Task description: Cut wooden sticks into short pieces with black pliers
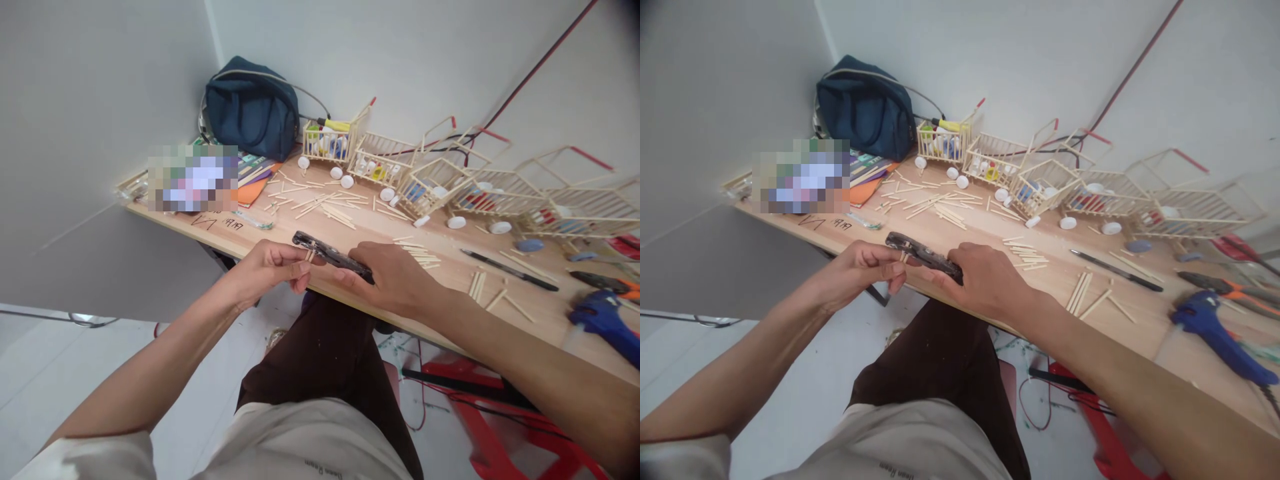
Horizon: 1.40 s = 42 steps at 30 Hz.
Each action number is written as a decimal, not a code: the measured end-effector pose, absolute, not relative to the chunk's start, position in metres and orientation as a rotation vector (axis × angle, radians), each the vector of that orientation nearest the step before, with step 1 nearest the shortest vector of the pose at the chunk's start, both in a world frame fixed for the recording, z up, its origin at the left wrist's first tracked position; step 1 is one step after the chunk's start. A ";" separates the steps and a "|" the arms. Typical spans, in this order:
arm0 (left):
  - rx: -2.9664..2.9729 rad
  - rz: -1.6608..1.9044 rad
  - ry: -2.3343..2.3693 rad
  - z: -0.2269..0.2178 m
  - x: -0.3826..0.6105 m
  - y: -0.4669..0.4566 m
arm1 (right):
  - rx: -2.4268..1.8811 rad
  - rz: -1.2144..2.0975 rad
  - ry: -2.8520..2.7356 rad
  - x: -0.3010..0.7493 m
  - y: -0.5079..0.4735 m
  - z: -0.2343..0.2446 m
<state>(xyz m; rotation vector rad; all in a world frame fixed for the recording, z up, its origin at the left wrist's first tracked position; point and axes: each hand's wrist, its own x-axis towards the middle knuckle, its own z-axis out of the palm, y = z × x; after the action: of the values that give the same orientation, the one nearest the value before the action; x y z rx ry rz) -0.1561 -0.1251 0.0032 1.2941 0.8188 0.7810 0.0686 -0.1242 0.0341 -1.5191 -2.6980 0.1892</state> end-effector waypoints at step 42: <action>1.581 0.790 0.809 0.017 -0.090 -0.090 | -1.379 1.151 -1.537 0.139 -0.111 0.039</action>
<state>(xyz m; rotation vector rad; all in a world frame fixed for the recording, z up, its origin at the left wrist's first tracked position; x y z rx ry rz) -0.0902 -0.0904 0.0169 1.5811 0.8090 0.7898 0.1386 -0.1107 0.0389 -1.3791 -1.5366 1.1514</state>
